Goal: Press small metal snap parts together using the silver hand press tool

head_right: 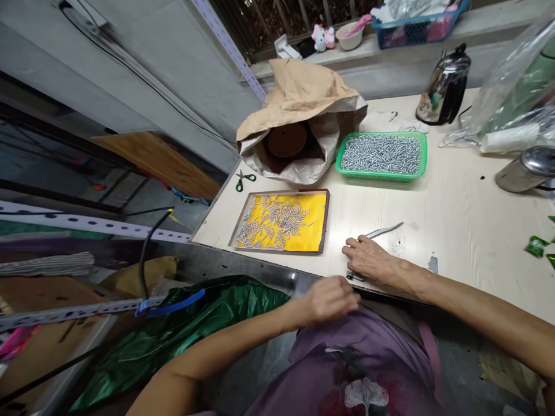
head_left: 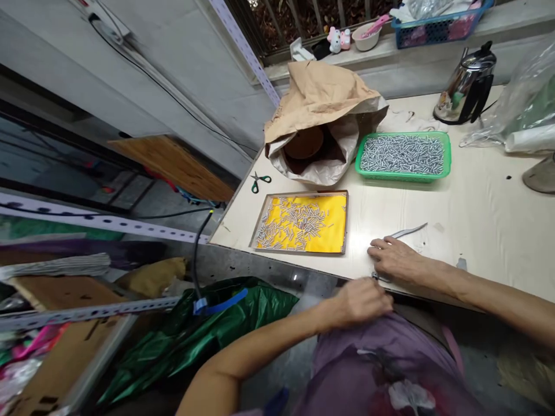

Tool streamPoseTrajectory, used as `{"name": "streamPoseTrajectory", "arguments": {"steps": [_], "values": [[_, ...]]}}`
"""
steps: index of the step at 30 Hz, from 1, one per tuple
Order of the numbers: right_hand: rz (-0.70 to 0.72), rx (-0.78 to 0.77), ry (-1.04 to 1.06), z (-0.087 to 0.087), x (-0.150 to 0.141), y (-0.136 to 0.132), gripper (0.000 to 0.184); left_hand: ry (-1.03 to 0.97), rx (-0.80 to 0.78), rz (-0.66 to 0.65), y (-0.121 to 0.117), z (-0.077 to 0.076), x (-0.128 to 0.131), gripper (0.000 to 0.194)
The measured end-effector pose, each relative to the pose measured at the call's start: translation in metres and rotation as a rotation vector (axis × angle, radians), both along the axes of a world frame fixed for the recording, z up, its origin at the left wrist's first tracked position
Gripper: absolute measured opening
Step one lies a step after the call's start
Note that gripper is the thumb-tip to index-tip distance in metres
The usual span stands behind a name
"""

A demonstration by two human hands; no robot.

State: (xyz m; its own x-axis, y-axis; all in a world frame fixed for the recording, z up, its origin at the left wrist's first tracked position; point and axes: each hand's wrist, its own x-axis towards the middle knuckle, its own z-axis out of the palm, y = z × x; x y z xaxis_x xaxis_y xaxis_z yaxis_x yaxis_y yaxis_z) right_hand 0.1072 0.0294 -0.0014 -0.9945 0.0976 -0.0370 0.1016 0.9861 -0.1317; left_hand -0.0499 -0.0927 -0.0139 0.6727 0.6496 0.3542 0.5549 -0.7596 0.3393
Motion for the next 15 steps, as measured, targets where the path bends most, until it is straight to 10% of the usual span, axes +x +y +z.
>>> {"name": "streamPoseTrajectory", "arguments": {"steps": [6,10,15], "values": [[0.133,0.079,0.093,-0.025,-0.012,0.001,0.017,0.165,-0.028,0.824,0.048,0.005,-0.095,0.021],[0.055,0.027,0.200,-0.029,-0.013,0.003,0.023,0.308,-0.102,0.858,0.076,-0.005,-0.115,0.017],[-0.282,-0.156,0.589,0.014,-0.009,0.043,0.019,0.377,-0.136,0.726,0.090,-0.024,-0.113,0.015]]}}
